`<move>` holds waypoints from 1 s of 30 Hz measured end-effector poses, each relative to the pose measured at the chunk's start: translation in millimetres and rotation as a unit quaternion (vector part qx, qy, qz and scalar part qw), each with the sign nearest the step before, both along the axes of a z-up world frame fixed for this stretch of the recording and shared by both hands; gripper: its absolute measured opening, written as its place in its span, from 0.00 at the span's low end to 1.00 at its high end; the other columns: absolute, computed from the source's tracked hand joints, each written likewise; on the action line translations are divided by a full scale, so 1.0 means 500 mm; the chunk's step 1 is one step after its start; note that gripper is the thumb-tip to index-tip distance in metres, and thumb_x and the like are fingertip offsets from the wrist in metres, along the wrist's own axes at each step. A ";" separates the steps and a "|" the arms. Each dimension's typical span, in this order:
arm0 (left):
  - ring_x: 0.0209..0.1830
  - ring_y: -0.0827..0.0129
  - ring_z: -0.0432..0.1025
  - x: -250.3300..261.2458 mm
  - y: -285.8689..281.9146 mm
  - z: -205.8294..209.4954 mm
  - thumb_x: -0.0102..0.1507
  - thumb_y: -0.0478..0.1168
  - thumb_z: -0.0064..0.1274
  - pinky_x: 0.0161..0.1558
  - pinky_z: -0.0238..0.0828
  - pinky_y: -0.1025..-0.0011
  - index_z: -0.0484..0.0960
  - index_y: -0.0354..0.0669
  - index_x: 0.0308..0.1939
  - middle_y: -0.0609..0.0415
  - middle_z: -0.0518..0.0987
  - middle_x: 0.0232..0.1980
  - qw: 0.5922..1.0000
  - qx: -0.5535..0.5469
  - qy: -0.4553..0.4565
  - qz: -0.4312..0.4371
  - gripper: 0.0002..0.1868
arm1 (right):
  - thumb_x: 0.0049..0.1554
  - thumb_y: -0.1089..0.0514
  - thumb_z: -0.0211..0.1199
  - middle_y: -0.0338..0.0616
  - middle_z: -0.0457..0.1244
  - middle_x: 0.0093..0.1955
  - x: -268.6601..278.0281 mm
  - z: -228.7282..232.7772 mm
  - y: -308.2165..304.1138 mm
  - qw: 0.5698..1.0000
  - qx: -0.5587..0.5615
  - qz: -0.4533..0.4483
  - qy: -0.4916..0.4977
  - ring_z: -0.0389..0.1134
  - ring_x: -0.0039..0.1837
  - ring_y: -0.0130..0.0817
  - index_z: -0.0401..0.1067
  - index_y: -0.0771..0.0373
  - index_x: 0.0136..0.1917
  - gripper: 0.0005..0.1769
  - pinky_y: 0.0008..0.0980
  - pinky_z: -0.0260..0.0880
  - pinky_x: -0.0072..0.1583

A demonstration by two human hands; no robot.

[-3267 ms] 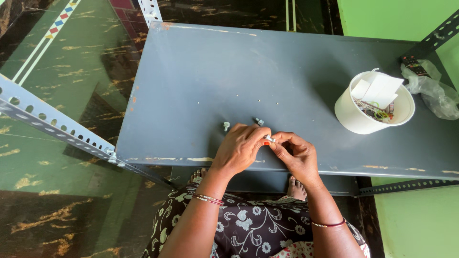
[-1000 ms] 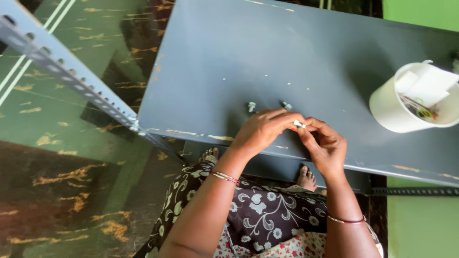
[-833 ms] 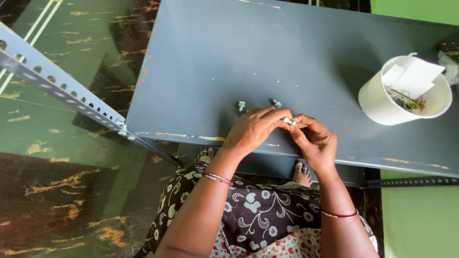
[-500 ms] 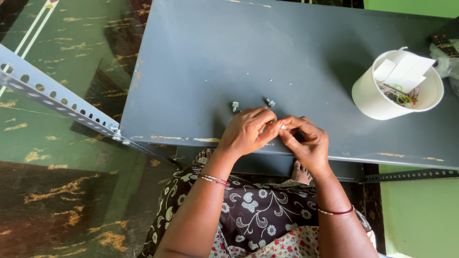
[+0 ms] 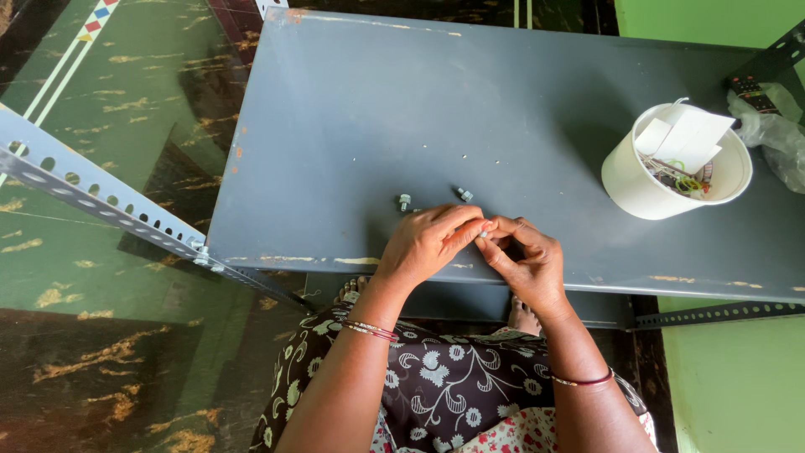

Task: The person sorts small metal bolts and nuts on a grey metal shelf. They then pick up a bolt and a nut, thread them together by hand, and insert the bolt into a hole on the vertical metal frame of the shelf. The person repeats this process, securing the shelf to the frame with multiple bolts.

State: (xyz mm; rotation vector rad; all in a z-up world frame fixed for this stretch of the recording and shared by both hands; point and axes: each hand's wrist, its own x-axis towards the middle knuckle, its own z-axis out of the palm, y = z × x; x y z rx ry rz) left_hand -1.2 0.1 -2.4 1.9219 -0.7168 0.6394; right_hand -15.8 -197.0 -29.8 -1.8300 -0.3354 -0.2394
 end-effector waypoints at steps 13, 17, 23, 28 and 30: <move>0.42 0.57 0.78 -0.001 0.007 0.012 0.71 0.36 0.48 0.39 0.76 0.65 0.73 0.45 0.57 0.54 0.80 0.48 0.995 -0.020 0.037 -0.085 0.11 | 0.60 0.69 0.66 0.37 0.69 0.50 0.011 -0.028 -0.015 0.993 0.106 0.019 0.049 0.68 0.52 0.21 0.74 0.71 0.59 0.14 0.24 0.69 0.60; 0.40 0.56 0.77 0.000 0.004 0.005 0.71 0.37 0.50 0.39 0.75 0.63 0.74 0.44 0.53 0.54 0.79 0.44 0.997 0.009 0.045 -0.058 0.07 | 0.60 0.69 0.65 0.37 0.69 0.50 0.009 -0.020 -0.014 0.995 0.090 0.026 0.038 0.68 0.52 0.21 0.75 0.71 0.58 0.12 0.24 0.69 0.60; 0.33 0.58 0.76 0.000 0.001 0.000 0.70 0.39 0.51 0.34 0.73 0.63 0.74 0.43 0.44 0.54 0.78 0.38 0.998 0.028 0.050 -0.031 0.05 | 0.57 0.68 0.69 0.37 0.67 0.46 0.003 -0.005 -0.003 1.000 0.013 -0.010 0.020 0.66 0.48 0.21 0.78 0.69 0.54 0.10 0.23 0.68 0.53; 0.29 0.60 0.74 0.011 0.004 -0.016 0.71 0.38 0.52 0.31 0.70 0.64 0.74 0.41 0.39 0.53 0.77 0.34 0.999 0.004 0.033 0.024 0.08 | 0.56 0.68 0.69 0.36 0.67 0.47 0.005 -0.015 -0.007 0.999 0.033 -0.008 0.007 0.66 0.48 0.20 0.77 0.69 0.54 0.11 0.21 0.68 0.54; 0.30 0.60 0.74 0.012 0.009 -0.020 0.72 0.37 0.52 0.32 0.70 0.64 0.74 0.39 0.40 0.52 0.76 0.34 0.998 -0.029 0.038 0.029 0.07 | 0.57 0.68 0.69 0.36 0.67 0.47 0.005 -0.017 -0.008 0.999 0.037 -0.013 0.011 0.66 0.49 0.21 0.77 0.69 0.54 0.11 0.21 0.67 0.55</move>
